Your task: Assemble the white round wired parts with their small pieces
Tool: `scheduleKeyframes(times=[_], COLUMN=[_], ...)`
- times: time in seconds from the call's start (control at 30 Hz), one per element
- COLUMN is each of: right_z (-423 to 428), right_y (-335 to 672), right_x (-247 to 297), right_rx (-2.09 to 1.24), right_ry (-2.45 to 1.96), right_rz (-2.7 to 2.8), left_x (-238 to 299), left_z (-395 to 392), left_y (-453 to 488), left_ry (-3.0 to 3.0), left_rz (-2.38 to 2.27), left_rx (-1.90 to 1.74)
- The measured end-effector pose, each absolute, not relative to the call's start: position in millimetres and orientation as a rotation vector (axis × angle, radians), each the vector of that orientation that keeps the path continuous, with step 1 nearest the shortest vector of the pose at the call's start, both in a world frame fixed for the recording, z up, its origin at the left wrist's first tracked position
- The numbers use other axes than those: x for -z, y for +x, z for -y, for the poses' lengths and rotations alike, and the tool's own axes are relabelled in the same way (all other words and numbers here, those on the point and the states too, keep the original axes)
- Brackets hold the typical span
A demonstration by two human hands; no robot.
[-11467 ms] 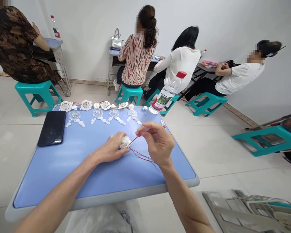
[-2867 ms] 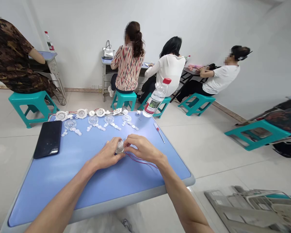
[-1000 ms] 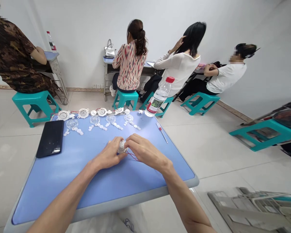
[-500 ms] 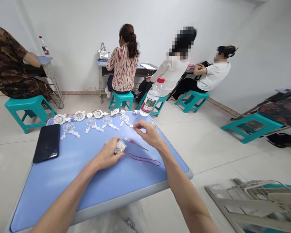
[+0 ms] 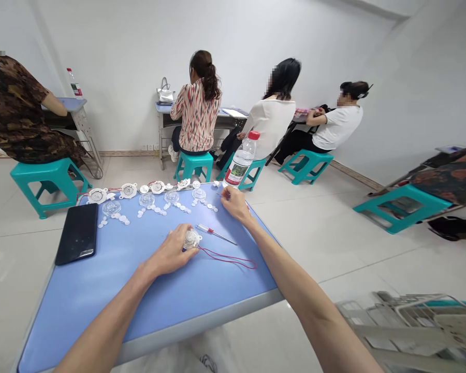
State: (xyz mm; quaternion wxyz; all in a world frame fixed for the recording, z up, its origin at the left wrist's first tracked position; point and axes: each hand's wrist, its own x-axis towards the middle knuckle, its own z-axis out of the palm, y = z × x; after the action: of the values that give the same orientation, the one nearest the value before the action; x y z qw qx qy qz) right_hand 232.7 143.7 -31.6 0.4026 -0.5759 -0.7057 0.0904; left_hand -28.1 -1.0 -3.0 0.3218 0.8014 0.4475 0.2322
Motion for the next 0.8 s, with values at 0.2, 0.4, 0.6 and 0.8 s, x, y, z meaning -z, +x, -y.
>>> scheduleKeyframes(times=[0.2, 0.4, 0.6, 0.8], right_z=[-150, -157, -158, -159], right_y=[233, 232, 228, 227], right_x=[41, 51, 49, 44], right_rx=[-0.168, -0.151, -0.123, -0.097], right_ry=[-1.501, -1.559, -1.574, -1.579], right_rz=[1.819, 1.732, 1.761, 1.823], left_x=[1, -1, 3, 4], left_z=[2, 2, 2, 1], left_y=[-28, -28, -29, -30], left_ry=[2.1, 2.09, 2.088, 2.094], left_rz=[-1.177, -1.193, -1.181, -1.173], left_rx=[-0.595, -0.581, -0.602, -0.619])
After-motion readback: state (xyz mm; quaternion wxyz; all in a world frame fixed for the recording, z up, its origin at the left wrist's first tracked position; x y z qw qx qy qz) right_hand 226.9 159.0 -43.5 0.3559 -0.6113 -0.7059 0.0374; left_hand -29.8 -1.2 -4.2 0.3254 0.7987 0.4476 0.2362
